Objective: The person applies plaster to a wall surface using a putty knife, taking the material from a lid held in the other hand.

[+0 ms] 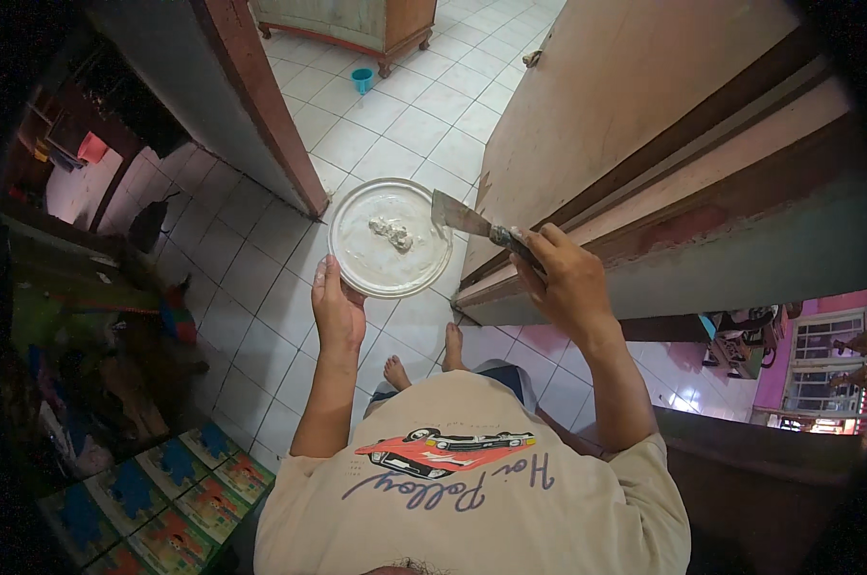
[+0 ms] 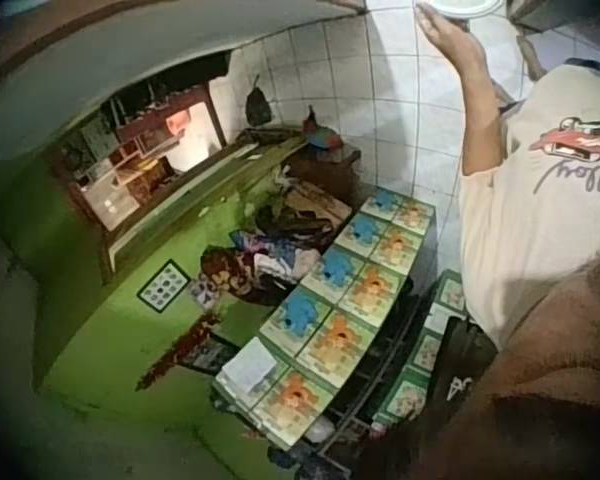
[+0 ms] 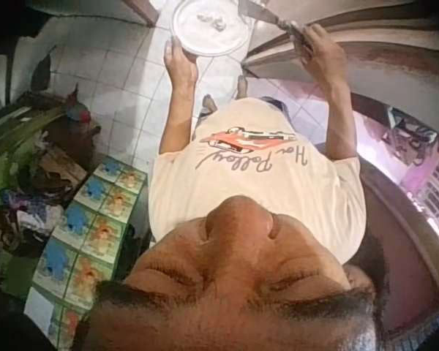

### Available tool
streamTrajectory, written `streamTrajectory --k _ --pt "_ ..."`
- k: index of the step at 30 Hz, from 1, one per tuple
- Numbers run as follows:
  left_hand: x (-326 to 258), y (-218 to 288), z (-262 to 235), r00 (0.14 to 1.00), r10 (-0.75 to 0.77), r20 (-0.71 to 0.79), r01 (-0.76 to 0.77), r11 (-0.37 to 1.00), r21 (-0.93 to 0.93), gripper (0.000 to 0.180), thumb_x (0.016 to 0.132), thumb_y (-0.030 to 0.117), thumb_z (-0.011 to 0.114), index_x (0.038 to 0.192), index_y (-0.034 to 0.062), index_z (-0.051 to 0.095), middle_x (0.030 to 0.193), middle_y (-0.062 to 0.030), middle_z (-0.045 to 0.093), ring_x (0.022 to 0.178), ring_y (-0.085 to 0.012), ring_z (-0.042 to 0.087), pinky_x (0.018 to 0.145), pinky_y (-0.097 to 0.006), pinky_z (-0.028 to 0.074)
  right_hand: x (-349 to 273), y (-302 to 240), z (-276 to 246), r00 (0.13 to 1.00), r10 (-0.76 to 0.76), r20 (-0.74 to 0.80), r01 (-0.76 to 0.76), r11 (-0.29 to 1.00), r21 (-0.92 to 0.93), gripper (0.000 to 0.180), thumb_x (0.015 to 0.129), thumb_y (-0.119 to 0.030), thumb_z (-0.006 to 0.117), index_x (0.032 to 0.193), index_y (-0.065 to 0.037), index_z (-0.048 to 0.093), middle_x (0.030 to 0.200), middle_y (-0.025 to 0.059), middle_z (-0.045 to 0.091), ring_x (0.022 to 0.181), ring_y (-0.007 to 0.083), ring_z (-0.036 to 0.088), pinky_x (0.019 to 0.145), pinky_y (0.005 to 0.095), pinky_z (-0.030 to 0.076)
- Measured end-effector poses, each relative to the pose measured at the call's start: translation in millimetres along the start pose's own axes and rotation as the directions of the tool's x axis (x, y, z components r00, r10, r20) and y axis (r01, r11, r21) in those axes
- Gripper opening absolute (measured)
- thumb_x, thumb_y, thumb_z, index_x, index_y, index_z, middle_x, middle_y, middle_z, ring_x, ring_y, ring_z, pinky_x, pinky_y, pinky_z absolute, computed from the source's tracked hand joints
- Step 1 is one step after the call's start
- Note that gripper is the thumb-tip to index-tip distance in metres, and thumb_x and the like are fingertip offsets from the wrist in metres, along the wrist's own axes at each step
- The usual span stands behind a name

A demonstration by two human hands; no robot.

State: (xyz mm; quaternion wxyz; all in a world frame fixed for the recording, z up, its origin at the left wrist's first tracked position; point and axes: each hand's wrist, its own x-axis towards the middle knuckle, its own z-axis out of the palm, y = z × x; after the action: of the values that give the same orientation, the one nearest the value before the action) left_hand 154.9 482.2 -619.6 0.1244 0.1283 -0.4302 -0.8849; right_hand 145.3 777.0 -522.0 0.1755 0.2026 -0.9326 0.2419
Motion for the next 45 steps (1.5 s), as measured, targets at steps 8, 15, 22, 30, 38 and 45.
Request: streamTrajectory --k 8,15,22,30,38,45 --pt "-1 -1 5 0.998 0.025 -0.049 -0.026 1.0 -0.013 0.025 0.104 0.025 0.047 0.113 0.0027 0.052 0.103 -0.0058 0.062 0.087 -0.0116 0.065 0.068 -0.027 0.057 -19 9 -15 0.963 0.188 0.191 -0.252 0.879 0.405 0.023 0.088 -0.018 0.069 0.1 0.001 0.069 0.069 0.0093 0.062 0.058 0.0122 0.053 0.054 0.0307 0.044" --pt "-3 -4 11 1.0 0.016 -0.027 -0.016 1.0 0.013 0.025 0.104 0.026 0.046 0.113 0.0025 0.052 0.102 -0.0065 0.063 0.086 -0.0122 0.066 0.069 -0.027 0.058 -28 10 -3 0.944 0.253 0.21 -0.326 0.81 0.488 0.021 0.089 -0.018 0.068 0.097 0.002 0.069 0.066 0.006 0.061 0.057 0.0079 0.046 0.051 0.0278 0.039" --pt "2 -2 9 1.0 0.01 0.023 -0.011 0.999 0.054 0.026 0.105 0.025 0.044 0.113 0.0019 0.052 0.104 -0.0074 0.063 0.087 -0.0123 0.066 0.07 -0.027 0.058 -32 17 1 0.94 0.276 0.202 -0.341 0.807 0.483 0.023 0.089 -0.018 0.068 0.102 0.002 0.07 0.07 0.0074 0.063 0.06 0.008 0.049 0.054 0.0274 0.042" --pt "3 2 11 0.999 -0.01 0.053 0.006 0.996 0.089 0.025 0.105 0.024 0.043 0.112 0.0018 0.053 0.101 -0.0069 0.064 0.086 -0.0119 0.066 0.07 -0.027 0.058 -32 18 5 0.935 0.292 0.199 -0.353 0.8 0.485 0.025 0.089 -0.018 0.069 0.104 0.002 0.07 0.074 0.0082 0.065 0.064 0.0086 0.053 0.057 0.0274 0.044" --pt "5 -2 7 0.993 -0.076 0.094 0.061 0.987 0.147 0.024 0.105 0.024 0.044 0.107 0.0024 0.056 0.093 -0.0037 0.064 0.077 -0.0076 0.063 0.063 -0.022 0.053 -22 40 2 0.931 0.268 0.247 -0.352 0.837 0.42 0.028 0.09 -0.019 0.069 0.11 0.002 0.069 0.081 0.0093 0.068 0.067 0.0081 0.058 0.061 0.0256 0.048" --pt "6 5 8 0.951 -0.2 0.236 0.146 0.963 0.226 0.025 0.105 0.024 0.046 0.108 0.0024 0.058 0.088 -0.0001 0.064 0.069 -0.0035 0.059 0.057 -0.019 0.048 -6 56 -7 0.945 0.185 0.271 -0.314 0.752 0.579 0.027 0.091 -0.016 0.068 0.111 0.002 0.069 0.081 0.0058 0.068 0.077 0.0097 0.066 0.066 0.0239 0.051"
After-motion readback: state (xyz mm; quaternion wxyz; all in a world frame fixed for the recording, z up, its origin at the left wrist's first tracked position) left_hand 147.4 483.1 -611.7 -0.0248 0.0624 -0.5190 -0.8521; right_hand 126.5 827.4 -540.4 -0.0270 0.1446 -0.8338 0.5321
